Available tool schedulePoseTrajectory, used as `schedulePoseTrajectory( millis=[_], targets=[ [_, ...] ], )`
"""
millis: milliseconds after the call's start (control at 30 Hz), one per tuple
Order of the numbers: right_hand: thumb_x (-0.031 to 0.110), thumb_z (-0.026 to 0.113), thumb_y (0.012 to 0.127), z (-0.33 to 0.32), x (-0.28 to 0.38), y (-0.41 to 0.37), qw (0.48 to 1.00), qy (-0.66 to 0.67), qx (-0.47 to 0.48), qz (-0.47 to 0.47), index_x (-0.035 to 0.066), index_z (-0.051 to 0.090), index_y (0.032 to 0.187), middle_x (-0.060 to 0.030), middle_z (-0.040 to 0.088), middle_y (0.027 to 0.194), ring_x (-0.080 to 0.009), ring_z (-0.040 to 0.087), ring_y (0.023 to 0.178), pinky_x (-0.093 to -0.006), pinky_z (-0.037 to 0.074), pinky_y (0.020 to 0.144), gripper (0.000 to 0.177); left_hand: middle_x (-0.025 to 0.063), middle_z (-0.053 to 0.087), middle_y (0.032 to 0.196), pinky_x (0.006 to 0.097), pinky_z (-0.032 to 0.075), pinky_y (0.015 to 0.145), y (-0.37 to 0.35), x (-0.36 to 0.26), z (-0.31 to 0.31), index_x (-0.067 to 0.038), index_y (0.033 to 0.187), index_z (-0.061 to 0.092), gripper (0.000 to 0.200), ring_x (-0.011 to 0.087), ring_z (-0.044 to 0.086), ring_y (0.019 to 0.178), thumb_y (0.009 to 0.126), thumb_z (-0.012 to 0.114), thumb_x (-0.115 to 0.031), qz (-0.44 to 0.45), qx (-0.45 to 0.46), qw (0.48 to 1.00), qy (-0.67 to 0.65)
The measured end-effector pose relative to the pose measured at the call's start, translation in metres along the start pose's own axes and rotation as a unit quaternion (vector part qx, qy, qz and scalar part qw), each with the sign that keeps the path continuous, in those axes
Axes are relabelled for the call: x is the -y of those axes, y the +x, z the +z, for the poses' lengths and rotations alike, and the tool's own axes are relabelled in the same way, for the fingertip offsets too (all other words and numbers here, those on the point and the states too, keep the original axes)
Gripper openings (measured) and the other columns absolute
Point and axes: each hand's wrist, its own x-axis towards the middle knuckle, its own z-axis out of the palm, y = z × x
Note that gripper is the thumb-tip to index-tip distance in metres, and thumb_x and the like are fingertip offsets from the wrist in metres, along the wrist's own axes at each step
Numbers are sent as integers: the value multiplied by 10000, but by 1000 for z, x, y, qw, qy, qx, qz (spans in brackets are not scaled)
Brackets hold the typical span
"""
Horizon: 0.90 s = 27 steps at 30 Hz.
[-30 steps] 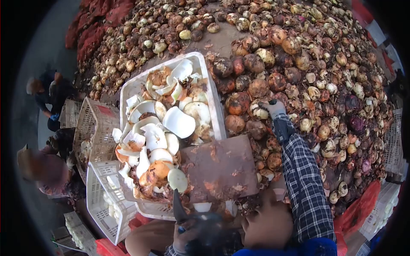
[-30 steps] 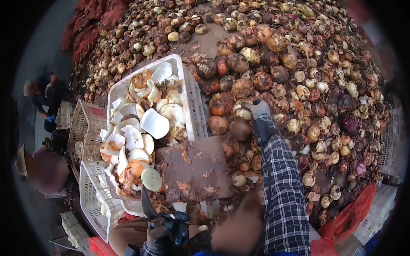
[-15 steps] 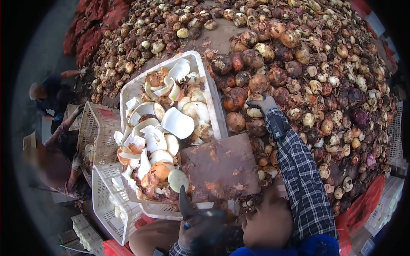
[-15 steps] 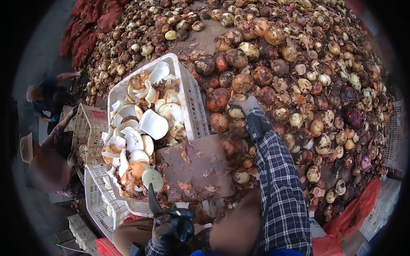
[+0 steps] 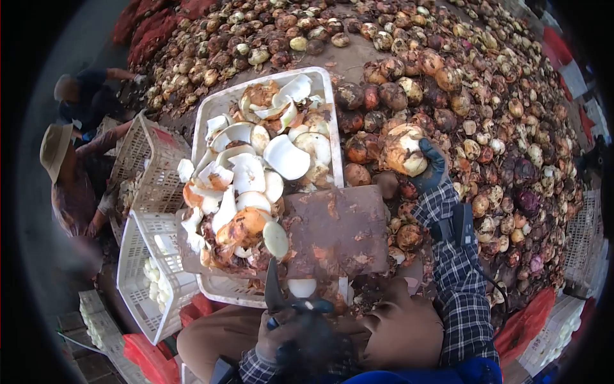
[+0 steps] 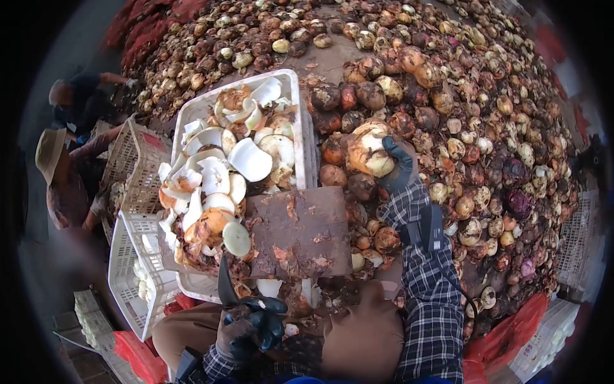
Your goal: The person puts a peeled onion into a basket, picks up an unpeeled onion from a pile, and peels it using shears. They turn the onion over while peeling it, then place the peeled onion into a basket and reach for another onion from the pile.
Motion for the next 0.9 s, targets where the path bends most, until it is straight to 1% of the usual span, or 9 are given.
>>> schedulePoseTrajectory(
  millis=[33,100,200,267,433,567,633,733,900],
  targets=[
    [96,624,802,14,9,-2,994,-9,102,40,-95,516,1181,-199,632,1046,-305,651,941,-434,567,831,437,218,650,823,283,506,519,-4,1,-1,157,1140,516,533,207,613,577,788,597,-236,10,11,1000,25],
    [132,734,690,79,16,-38,937,-323,102,-90,-16,534,1214,-161,647,1011,-293,657,898,-405,559,837,581,208,654,849,286,512,532,-12,1,1,145,1158,515,531,207,629,618,788,588,-228,46,26,995,79],
    [234,826,577,143,4,-84,643,-685,224,-261,126,549,1264,-153,564,1190,-318,564,1102,-443,476,947,748,178,657,877,308,537,606,-24,2,-14,118,1192,502,478,194,644,698,831,558,-190,72,70,988,119],
    [311,825,609,146,-7,-100,563,-713,324,-265,170,536,1300,-133,390,1387,-335,373,1297,-462,375,1041,762,170,657,895,291,534,613,-31,2,-15,107,1213,488,442,188,640,697,864,538,-160,103,53,988,102],
    [346,835,599,156,-6,-99,702,-633,326,-25,196,508,1328,-94,379,1414,-344,383,1296,-472,376,1068,813,78,652,883,253,502,584,-30,13,-25,3,1211,517,370,108,595,642,852,578,-63,152,-34,978,141],
    [355,868,538,195,-7,-103,485,-783,383,-68,227,427,1381,-115,358,1421,-334,391,1292,-460,376,1077,960,92,650,963,284,506,736,-15,19,-34,-21,1257,500,430,142,609,786,845,588,-104,235,-44,943,230],
    [357,873,522,198,-16,-99,504,-763,392,-99,257,428,1377,-122,351,1422,-338,393,1287,-451,367,1083,970,129,650,1072,318,473,879,-5,18,-29,-47,1311,472,495,204,611,976,842,597,-145,261,-79,913,303],
    [336,866,550,196,-30,-92,545,-750,366,-80,199,480,1340,-124,410,1379,-326,419,1259,-424,356,1086,890,44,646,902,281,503,683,29,29,-34,-72,1345,451,477,113,574,726,885,568,-109,396,-106,829,380],
    [249,860,574,196,-36,-102,690,-666,270,88,117,521,1305,-97,557,1265,-230,511,1176,-361,413,1034,816,183,626,996,337,482,810,16,25,-28,-96,1329,474,478,270,615,906,872,594,-165,284,-148,820,474]
  ],
)
